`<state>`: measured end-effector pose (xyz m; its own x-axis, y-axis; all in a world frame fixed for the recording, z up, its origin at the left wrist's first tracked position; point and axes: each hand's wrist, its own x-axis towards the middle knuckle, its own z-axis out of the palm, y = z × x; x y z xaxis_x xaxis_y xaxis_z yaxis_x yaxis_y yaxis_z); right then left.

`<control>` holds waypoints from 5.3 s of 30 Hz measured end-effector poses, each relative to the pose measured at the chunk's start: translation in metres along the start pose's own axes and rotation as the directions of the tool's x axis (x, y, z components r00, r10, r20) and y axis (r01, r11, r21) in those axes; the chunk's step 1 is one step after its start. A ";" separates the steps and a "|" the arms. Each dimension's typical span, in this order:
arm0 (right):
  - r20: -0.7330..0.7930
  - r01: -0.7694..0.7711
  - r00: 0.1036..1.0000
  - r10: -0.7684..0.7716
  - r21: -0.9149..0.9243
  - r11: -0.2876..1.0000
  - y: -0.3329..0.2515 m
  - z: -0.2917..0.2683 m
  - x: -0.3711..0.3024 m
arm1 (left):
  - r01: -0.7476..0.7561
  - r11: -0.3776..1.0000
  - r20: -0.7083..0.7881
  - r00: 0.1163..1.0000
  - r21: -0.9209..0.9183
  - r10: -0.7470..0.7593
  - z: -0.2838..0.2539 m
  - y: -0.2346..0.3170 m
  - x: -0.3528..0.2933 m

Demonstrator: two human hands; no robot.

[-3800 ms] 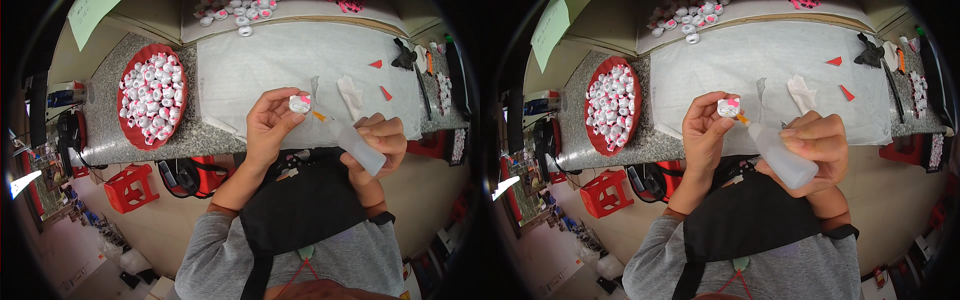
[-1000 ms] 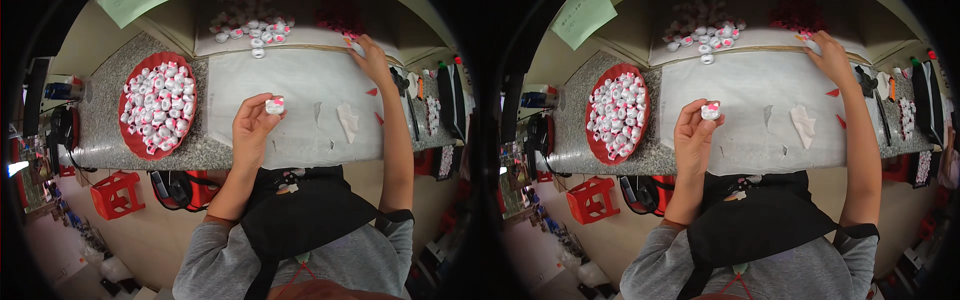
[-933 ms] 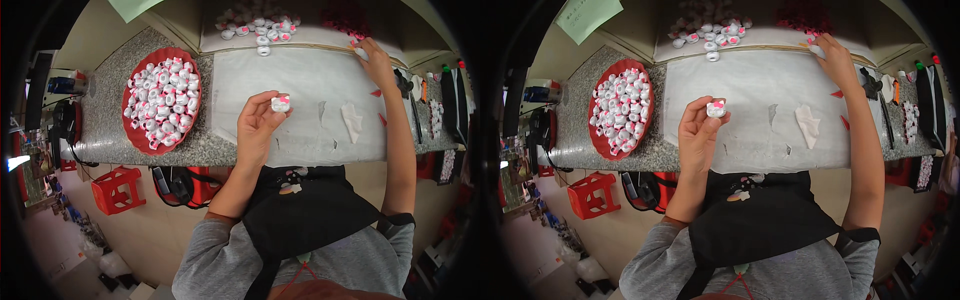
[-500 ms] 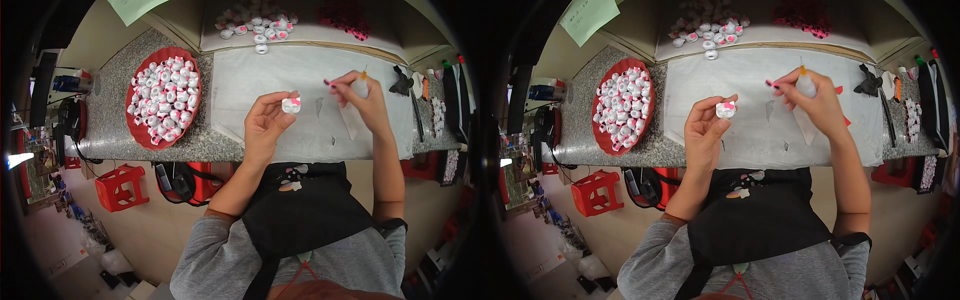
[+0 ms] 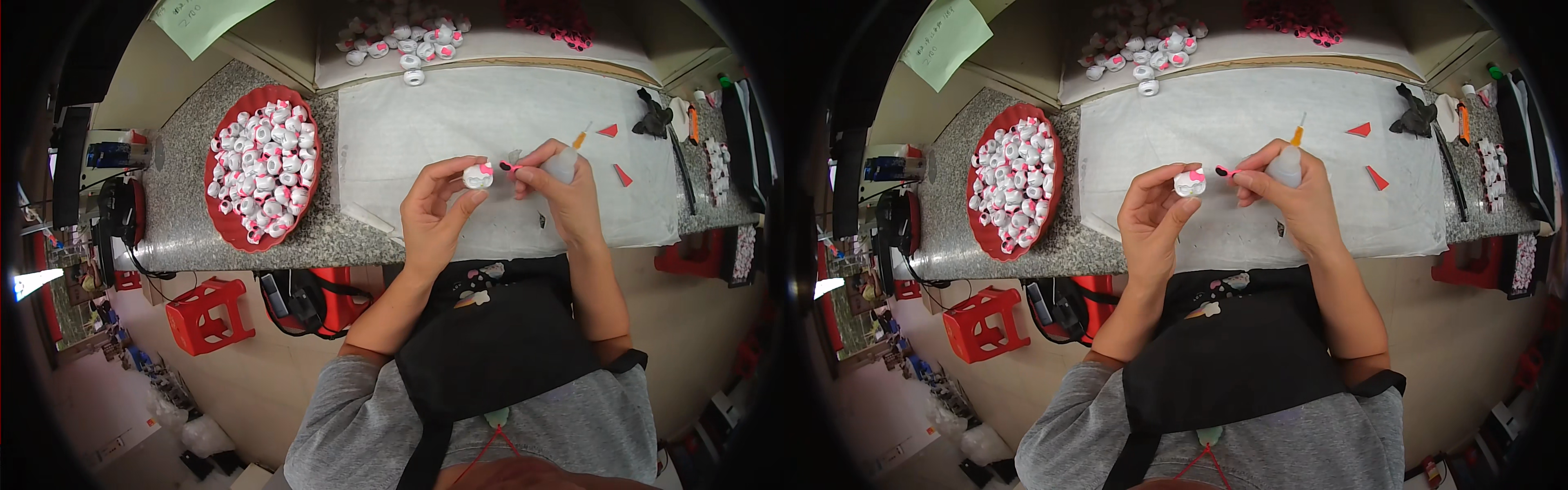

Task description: Gluing small pink bows onto white cat-shaped toy heads at an assembly station.

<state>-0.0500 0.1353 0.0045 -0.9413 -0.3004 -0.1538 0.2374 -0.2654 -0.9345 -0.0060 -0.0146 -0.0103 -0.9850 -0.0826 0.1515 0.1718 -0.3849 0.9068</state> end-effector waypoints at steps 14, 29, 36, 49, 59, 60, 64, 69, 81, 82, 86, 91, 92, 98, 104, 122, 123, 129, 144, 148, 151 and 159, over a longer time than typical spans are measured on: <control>0.107 0.045 0.994 -0.035 -0.095 0.994 -0.002 0.014 -0.009 | -0.184 0.881 0.050 0.982 0.436 0.181 0.001 0.002 -0.001; 0.162 0.115 0.982 -0.099 -0.088 0.990 -0.001 0.017 -0.015 | 0.074 0.996 0.073 0.995 -0.059 -0.070 -0.006 0.010 -0.005; 0.182 0.083 0.980 -0.081 -0.003 0.997 0.002 0.022 -0.015 | 0.065 0.996 0.151 0.987 -0.069 -0.054 -0.005 0.012 -0.008; 0.212 0.018 0.977 -0.025 0.035 0.999 0.003 0.017 -0.017 | -0.004 0.998 0.165 0.986 0.059 -0.006 -0.008 0.008 -0.007; 0.211 0.014 0.977 -0.017 0.013 1.000 0.005 0.018 -0.017 | -0.010 0.999 0.170 0.985 0.033 0.004 -0.010 0.007 -0.008; 0.212 0.014 0.977 -0.017 0.013 1.000 0.005 0.019 -0.017 | -0.010 0.999 0.169 0.986 0.033 0.005 -0.011 0.007 -0.009; 0.217 -0.003 0.976 0.000 0.017 1.000 0.005 0.019 -0.017 | 0.052 0.999 0.154 0.987 -0.008 -0.050 -0.009 0.011 -0.009; 0.200 0.046 0.979 -0.046 0.006 0.999 0.008 0.021 -0.017 | 0.118 0.993 0.145 0.983 -0.020 -0.114 -0.010 0.011 -0.009; 0.190 -0.002 0.982 -0.008 0.051 0.999 0.008 0.021 -0.018 | 0.034 0.999 0.102 0.994 0.029 -0.036 -0.006 0.007 -0.012; 0.190 -0.011 0.982 -0.001 0.061 0.998 0.008 0.021 -0.018 | 0.062 0.998 0.106 0.992 0.022 -0.064 -0.006 0.008 -0.012; 0.194 -0.038 0.981 0.022 0.074 0.997 0.006 0.024 -0.017 | 0.091 0.995 0.102 0.991 -0.049 -0.086 -0.007 0.007 -0.010; 0.211 -0.052 0.977 0.036 0.071 0.996 0.011 0.022 -0.017 | 0.124 0.978 0.132 0.986 -0.166 -0.102 -0.011 0.003 -0.011; 0.212 -0.045 0.977 0.022 0.103 0.994 0.013 0.021 -0.017 | 0.126 0.976 0.141 0.985 -0.176 -0.101 -0.012 0.003 -0.011; 0.214 -0.079 0.974 0.073 0.024 0.997 0.014 0.014 -0.016 | 0.170 0.974 0.101 0.983 -0.151 -0.156 -0.009 0.001 -0.009; 0.134 0.305 0.888 -0.440 -0.888 0.346 -0.020 -0.031 -0.020 | 0.236 0.938 0.012 0.970 -0.254 -0.241 -0.012 -0.006 -0.006; 0.371 0.717 0.623 -0.688 -0.622 0.314 0.011 0.001 -0.019 | 0.236 0.943 0.023 0.971 -0.234 -0.237 0.008 -0.011 -0.010; 0.366 0.726 0.612 -0.701 -0.612 0.315 0.012 0.000 -0.019 | 0.222 0.941 0.017 0.974 -0.254 -0.226 0.009 -0.012 -0.011; 0.103 0.418 0.901 -0.421 -0.460 0.783 -0.001 -0.017 -0.024 | 0.217 0.954 0.044 0.976 -0.208 -0.213 0.010 -0.010 -0.010; 0.116 0.085 0.991 -0.074 -0.093 0.992 0.005 0.016 -0.022 | 0.129 0.975 0.096 0.989 -0.181 -0.113 0.006 0.003 -0.012; 0.117 0.071 0.990 -0.078 0.060 0.996 0.013 0.016 -0.027 | 0.060 0.987 0.096 0.994 -0.146 -0.046 0.007 -0.002 -0.016; 0.082 0.088 0.992 -0.098 0.116 0.989 0.014 0.024 -0.027 | -0.002 0.990 0.074 0.997 -0.142 0.013 0.005 -0.001 -0.017; 0.154 0.045 0.987 -0.035 -0.065 0.997 -0.002 0.052 -0.007 | -0.266 0.730 0.008 0.942 0.629 0.337 -0.042 0.031 -0.003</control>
<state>-0.0316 0.0897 0.0241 -0.9009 -0.4284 -0.0696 0.1783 -0.2191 -0.9593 0.0028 -0.0646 0.0013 -0.8696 -0.2005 0.4512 0.3774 0.3193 0.8693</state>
